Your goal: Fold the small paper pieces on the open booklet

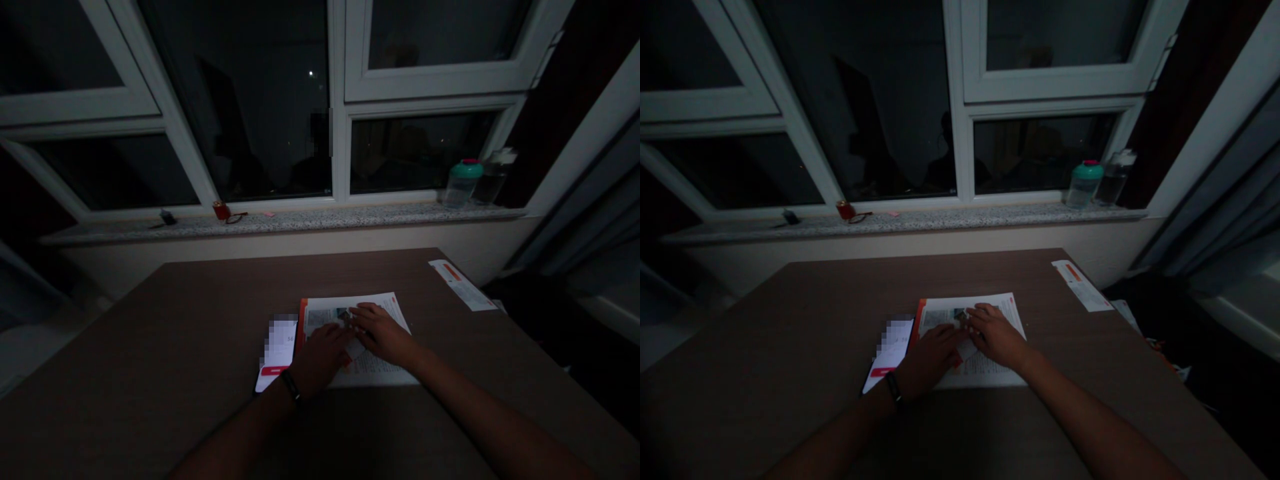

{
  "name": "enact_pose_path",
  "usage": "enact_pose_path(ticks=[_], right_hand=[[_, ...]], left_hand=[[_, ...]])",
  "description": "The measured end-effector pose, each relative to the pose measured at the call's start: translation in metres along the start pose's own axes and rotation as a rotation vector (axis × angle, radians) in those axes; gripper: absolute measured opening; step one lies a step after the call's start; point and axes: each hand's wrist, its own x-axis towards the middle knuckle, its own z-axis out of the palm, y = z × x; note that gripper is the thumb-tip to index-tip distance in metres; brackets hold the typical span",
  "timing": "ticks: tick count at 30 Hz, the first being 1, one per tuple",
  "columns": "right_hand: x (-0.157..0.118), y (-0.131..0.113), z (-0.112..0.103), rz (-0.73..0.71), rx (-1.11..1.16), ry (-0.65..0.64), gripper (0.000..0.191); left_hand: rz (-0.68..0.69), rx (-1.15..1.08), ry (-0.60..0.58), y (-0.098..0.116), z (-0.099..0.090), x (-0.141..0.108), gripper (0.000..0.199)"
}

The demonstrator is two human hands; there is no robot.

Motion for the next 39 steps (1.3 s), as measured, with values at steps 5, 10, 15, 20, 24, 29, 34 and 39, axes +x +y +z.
enact_pose_path(ticks=[5,10,15,20,24,29,34,39], right_hand=[[0.0,0.0014,0.0003,-0.001,0.007,0.004,0.037],[0.0004,0.002,0.0003,-0.009,0.009,-0.007,0.037],[0.0001,0.0007,0.0006,-0.01,0.0,-0.01,0.036],[0.0004,-0.0007,0.0001,-0.028,-0.013,-0.012,0.035],[0.0007,-0.0011,0.0007,-0.022,-0.025,-0.026,0.035],[0.0008,-0.0029,0.002,0.01,-0.026,0.003,0.033],[0.002,-0.0055,-0.0002,0.031,-0.02,0.053,0.026],[0.0024,-0.0039,0.0014,0.021,0.002,0.039,0.033]], left_hand=[[0.047,0.052,0.006,-0.0006,-0.0005,0.0007,0.049],[0.062,0.077,0.007,-0.0009,-0.0002,0.0009,0.044],[0.065,0.083,0.006,-0.0036,0.005,0.0018,0.043],[0.078,0.084,0.02,-0.0047,0.006,0.0016,0.045],[0.077,0.079,0.026,-0.0045,0.0055,0.0014,0.047],[0.077,0.086,0.03,-0.0049,0.0061,0.0016,0.045],[0.073,0.085,0.014,-0.0049,0.0055,0.0017,0.043],[0.087,0.088,0.011,-0.0029,0.0028,0.0025,0.042]])
